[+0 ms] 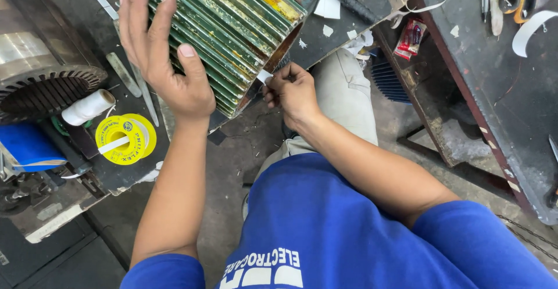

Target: Inserting insulation strips into the slots of a motor stator

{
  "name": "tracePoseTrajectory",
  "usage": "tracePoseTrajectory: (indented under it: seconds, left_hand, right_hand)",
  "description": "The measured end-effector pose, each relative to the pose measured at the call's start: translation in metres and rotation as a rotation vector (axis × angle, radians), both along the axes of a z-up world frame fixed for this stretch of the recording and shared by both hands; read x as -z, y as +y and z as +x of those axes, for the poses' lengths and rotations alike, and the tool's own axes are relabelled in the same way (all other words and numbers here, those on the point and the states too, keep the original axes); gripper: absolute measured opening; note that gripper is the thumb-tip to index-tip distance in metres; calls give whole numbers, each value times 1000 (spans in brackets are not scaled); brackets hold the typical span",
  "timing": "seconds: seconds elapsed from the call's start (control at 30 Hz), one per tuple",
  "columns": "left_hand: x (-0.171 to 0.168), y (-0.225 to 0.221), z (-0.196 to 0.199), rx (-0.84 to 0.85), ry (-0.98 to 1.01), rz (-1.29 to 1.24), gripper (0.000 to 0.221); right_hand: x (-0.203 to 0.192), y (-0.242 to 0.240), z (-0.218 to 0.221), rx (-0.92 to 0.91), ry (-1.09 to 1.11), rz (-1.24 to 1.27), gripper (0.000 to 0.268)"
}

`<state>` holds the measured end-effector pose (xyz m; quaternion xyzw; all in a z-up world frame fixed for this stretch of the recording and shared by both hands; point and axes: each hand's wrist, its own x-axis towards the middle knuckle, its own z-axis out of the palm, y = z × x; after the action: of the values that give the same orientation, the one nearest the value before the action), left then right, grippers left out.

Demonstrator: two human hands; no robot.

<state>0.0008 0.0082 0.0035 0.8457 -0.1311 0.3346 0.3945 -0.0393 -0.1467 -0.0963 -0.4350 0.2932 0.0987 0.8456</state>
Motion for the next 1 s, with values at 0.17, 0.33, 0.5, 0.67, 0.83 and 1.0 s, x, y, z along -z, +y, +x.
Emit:
tracePoseTrajectory:
  seconds: [0.17, 0.33, 0.5, 0.67, 0.83, 1.0]
  left_hand:
    - [3, 2, 4, 3, -12, 5, 53]
    - [0, 4, 4, -2, 2, 6, 54]
    - [2, 5, 5, 11, 4, -12, 54]
    - [-1, 7, 5, 23, 16, -1, 55]
    - [0, 13, 8, 58, 34, -3, 57]
    - [0, 25, 15, 155, 17, -7, 55]
  right_hand:
    - [-4, 18, 22, -25, 72, -28, 25]
    - [2, -5, 7, -175, -293, -647, 13]
    - [16, -12, 2, -305, -1014, -1055, 13]
    - [29, -5, 14, -275, -1067, -1088, 20]
    - [55, 10, 18, -180, -1064, -1058, 32]
    - [65, 13, 22, -337, -922, -991, 56]
